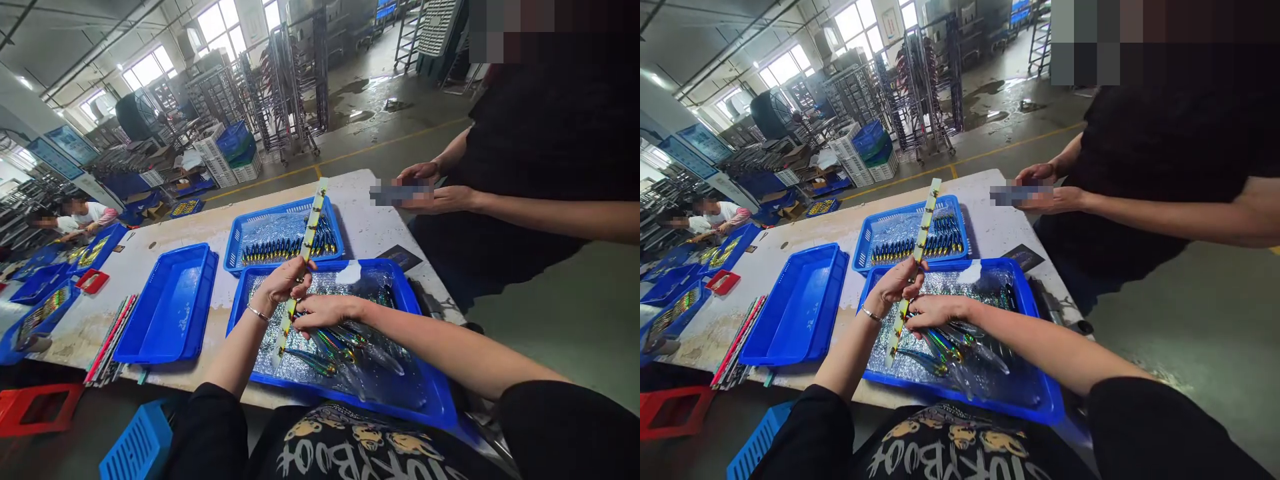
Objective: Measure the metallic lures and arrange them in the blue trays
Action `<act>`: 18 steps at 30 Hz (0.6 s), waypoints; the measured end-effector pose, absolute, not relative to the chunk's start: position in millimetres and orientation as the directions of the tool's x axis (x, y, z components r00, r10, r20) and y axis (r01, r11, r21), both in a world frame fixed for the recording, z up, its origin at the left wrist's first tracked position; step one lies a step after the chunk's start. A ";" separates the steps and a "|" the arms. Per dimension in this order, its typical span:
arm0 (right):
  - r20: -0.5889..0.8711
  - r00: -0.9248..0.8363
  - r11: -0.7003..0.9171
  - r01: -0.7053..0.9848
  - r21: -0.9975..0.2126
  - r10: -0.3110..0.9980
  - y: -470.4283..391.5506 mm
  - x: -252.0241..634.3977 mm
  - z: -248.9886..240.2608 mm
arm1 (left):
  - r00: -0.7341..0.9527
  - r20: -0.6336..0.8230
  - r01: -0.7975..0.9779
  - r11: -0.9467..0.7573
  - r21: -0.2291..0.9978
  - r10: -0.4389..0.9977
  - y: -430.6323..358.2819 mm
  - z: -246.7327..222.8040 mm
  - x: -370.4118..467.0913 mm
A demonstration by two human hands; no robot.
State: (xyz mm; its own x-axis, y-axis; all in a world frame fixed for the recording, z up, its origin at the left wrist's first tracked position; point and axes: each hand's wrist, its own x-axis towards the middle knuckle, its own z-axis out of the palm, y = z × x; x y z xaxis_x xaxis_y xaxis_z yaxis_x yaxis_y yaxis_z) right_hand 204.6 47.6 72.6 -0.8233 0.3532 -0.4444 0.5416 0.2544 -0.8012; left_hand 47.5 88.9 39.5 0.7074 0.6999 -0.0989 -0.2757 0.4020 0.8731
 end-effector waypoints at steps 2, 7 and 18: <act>-0.494 -0.820 0.340 0.570 -0.748 0.288 47.0 207.6 79.2 | 0.736 -0.141 -0.222 0.433 0.873 0.662 88.2 41.2 45.1; -0.453 -0.825 0.697 0.542 -0.469 0.337 34.1 218.2 76.7 | 0.755 -0.250 -0.098 0.481 0.871 0.607 83.4 54.1 36.0; -0.347 -0.897 0.572 0.441 -0.692 0.272 14.2 215.0 24.3 | 0.673 -0.253 -0.230 0.522 0.821 0.695 70.8 70.7 68.8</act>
